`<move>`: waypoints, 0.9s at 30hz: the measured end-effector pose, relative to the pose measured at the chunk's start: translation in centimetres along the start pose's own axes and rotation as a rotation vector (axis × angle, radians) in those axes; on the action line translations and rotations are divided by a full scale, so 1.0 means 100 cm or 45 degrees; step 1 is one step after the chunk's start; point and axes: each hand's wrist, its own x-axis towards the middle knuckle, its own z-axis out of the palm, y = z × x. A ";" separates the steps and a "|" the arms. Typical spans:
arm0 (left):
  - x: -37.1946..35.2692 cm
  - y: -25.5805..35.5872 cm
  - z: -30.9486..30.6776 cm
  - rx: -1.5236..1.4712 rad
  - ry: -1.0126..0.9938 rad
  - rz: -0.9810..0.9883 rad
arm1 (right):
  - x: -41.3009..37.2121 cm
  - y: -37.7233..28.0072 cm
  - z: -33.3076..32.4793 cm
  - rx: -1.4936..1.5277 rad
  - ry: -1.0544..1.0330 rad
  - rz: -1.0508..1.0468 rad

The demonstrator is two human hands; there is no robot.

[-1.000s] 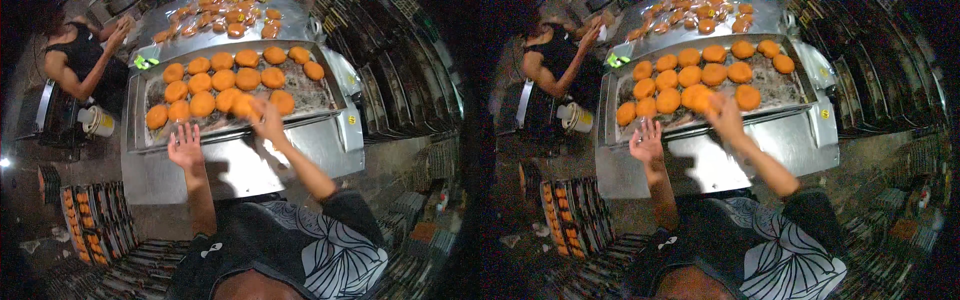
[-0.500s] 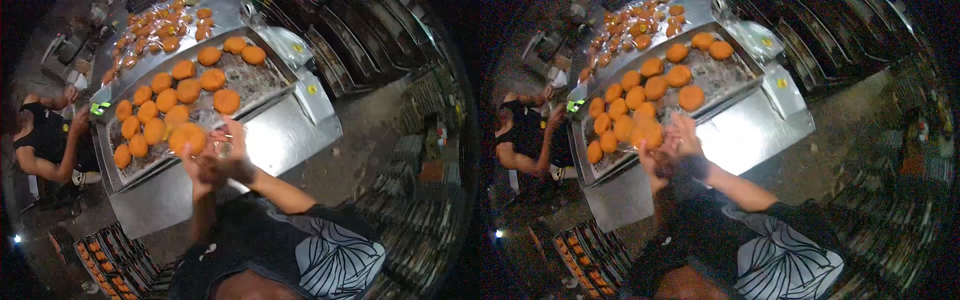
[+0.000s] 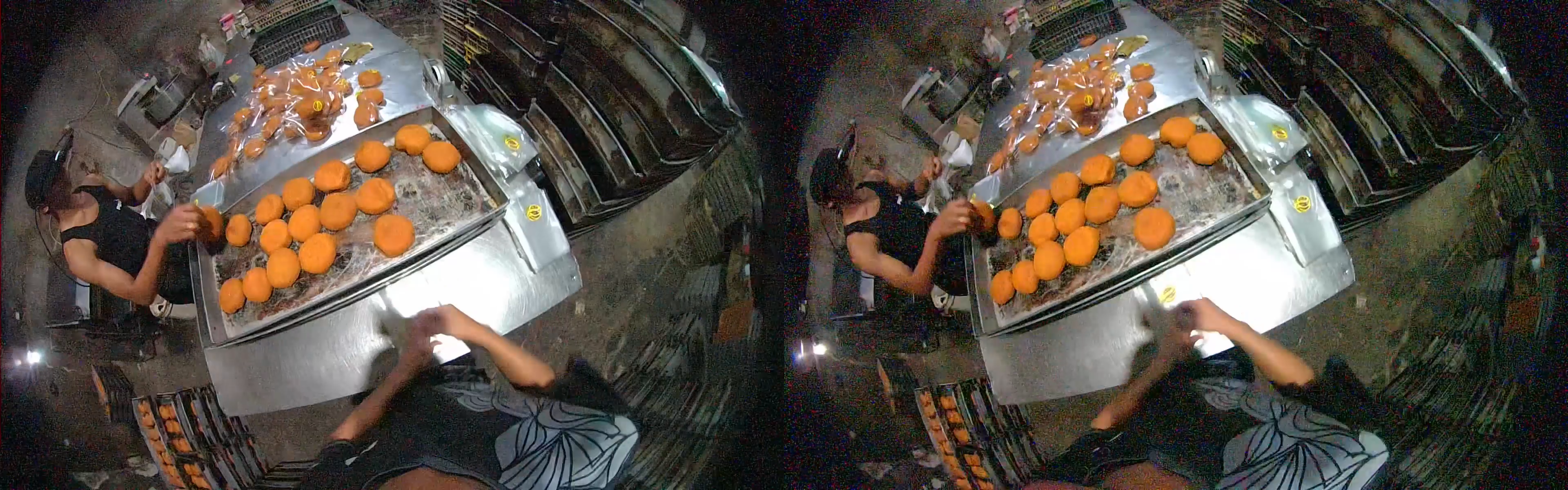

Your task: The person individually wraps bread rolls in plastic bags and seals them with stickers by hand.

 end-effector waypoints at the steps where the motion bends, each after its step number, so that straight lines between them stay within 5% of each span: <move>1: 0.003 -0.007 0.000 0.073 0.161 -0.026 | -0.028 -0.015 -0.002 -0.187 -0.186 0.257; 3: -0.040 -0.067 0.047 -0.263 -0.466 0.004 | -0.081 0.003 0.023 0.275 -0.079 0.426; 4: -0.033 -0.063 0.034 -0.271 -0.463 0.011 | -0.091 0.008 0.028 0.389 -0.097 0.598; 6: -0.005 -0.039 -0.010 -0.815 -0.628 -0.604 | -0.092 -0.002 0.034 0.223 -0.072 0.547; 8: 0.012 -0.030 -0.027 -0.884 -0.492 -0.718 | -0.074 -0.006 0.042 0.094 0.123 0.189; 10: 0.002 -0.017 -0.021 -1.174 -0.387 -0.670 | -0.055 -0.017 0.039 0.045 0.361 0.293; 12: 0.021 0.009 -0.056 -1.131 -0.362 -0.470 | -0.059 -0.044 0.026 0.195 0.313 0.348; 14: 0.023 0.001 -0.065 -1.355 -0.526 -0.827 | -0.077 -0.056 0.028 -0.174 0.334 0.468; 15: 0.020 0.007 -0.058 -1.433 -0.369 -0.601 | -0.084 -0.052 0.038 -0.253 0.455 0.436; 16: 0.016 0.008 -0.059 -0.848 -0.635 -0.481 | -0.089 -0.044 0.048 -0.336 0.574 0.403; 18: 0.029 0.032 -0.072 -0.800 -0.642 -0.554 | -0.085 -0.062 0.050 -0.102 0.674 0.411; 19: 0.042 0.041 -0.083 -1.053 -0.463 -0.629 | -0.076 -0.072 0.043 0.220 0.584 0.624; 20: 0.039 0.028 -0.071 -0.873 -0.159 -0.505 | -0.067 -0.076 0.035 0.553 0.486 0.824; 21: 0.051 0.035 -0.079 -0.741 -0.058 -0.354 | -0.052 -0.065 0.024 -0.070 0.499 0.260; 23: 0.069 0.052 -0.096 -0.637 -0.101 -0.283 | -0.021 -0.052 -0.004 0.348 0.634 0.161; 25: 0.078 0.044 -0.095 -0.569 0.059 -0.328 | 0.015 -0.108 -0.027 1.702 0.771 0.281; 26: 0.091 0.036 -0.087 -1.515 0.247 -0.535 | 0.031 -0.130 -0.023 2.002 0.809 -0.121; 27: 0.112 0.040 -0.104 -2.015 0.378 -0.831 | 0.041 -0.114 -0.008 2.306 0.626 -0.013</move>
